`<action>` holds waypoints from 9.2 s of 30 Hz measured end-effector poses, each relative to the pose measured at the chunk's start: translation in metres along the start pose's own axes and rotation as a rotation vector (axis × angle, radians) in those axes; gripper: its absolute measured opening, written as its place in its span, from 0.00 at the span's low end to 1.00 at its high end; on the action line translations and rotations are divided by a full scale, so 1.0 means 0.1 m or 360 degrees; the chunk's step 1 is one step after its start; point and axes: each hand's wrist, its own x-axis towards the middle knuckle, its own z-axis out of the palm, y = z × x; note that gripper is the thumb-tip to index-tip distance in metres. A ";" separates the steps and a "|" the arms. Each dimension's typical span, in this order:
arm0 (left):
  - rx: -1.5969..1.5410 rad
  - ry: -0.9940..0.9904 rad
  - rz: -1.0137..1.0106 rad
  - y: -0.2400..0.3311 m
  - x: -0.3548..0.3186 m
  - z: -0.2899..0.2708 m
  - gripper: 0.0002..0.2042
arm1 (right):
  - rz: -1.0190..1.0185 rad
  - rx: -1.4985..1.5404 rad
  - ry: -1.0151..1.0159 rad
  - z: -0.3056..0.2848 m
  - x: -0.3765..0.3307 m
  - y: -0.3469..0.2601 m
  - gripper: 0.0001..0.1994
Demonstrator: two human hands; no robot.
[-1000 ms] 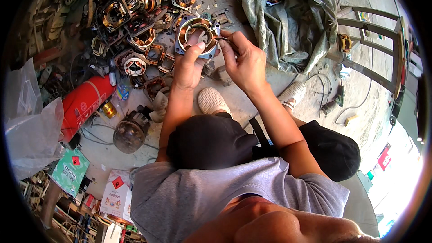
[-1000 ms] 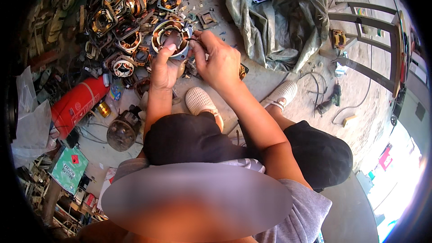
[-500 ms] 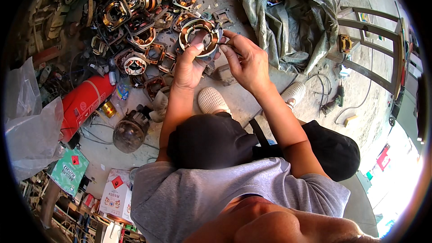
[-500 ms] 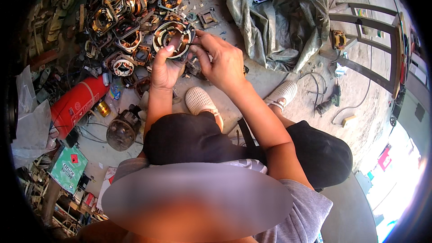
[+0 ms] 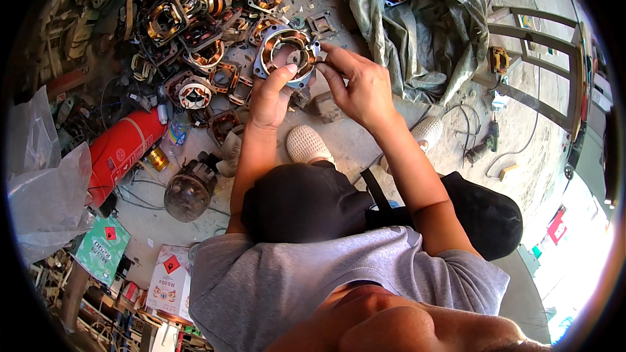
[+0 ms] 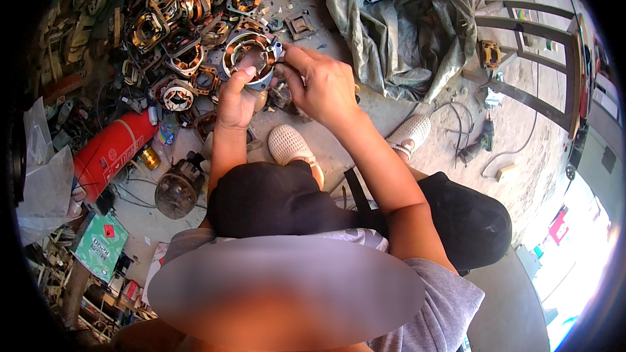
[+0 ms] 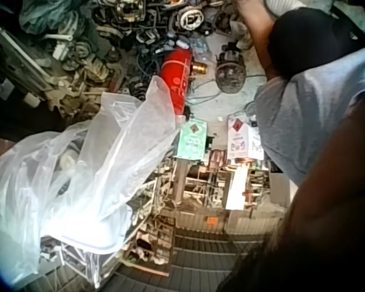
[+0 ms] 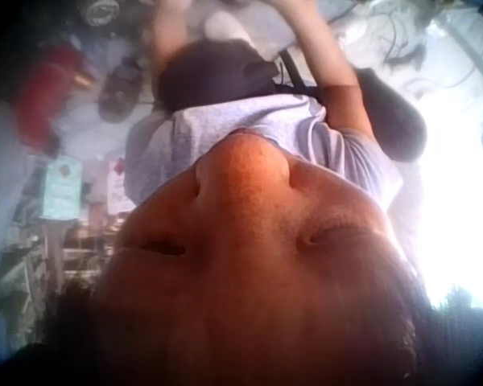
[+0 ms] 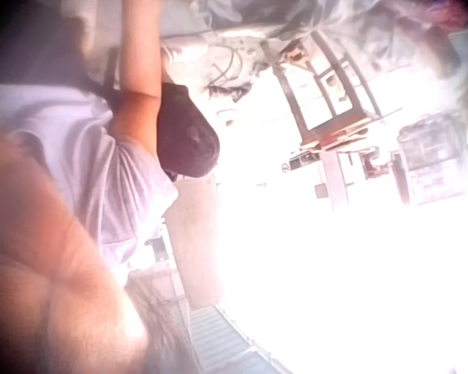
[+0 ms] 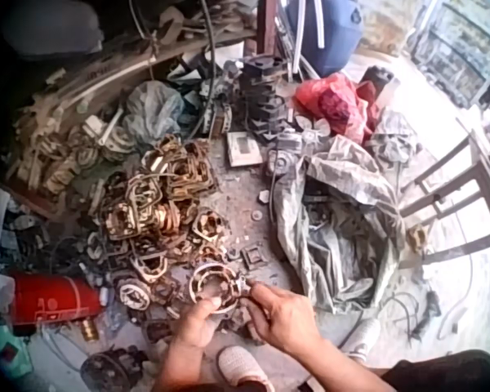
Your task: The person sorts through and disassembles several electric motor components by hand, using a utility knife to pry parts and pliers to pull at wiring before placing items into a large bag.
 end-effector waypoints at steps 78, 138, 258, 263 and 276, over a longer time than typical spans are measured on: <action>0.0215 0.0062 -0.0238 0.09 0.04 -0.21 0.24 | 0.0375 0.0295 -0.0187 0.27 -0.13 0.10 0.11; 0.0280 0.0062 -0.0184 -0.08 -0.03 -0.04 0.27 | 0.0203 0.0153 -0.0354 0.10 -0.02 0.43 0.13; 0.0200 -0.0123 -0.0578 -0.07 0.05 -0.49 0.24 | 0.0661 0.0920 -0.0636 0.24 -0.18 0.55 0.16; 0.0163 -0.0105 -0.0575 -0.08 0.04 -0.49 0.25 | 0.0655 0.0912 -0.0634 0.24 -0.18 0.56 0.17; 0.0046 -0.0183 -0.0724 -0.17 0.05 -0.61 0.26 | 0.0693 0.0779 -0.0645 0.17 -0.14 0.48 0.19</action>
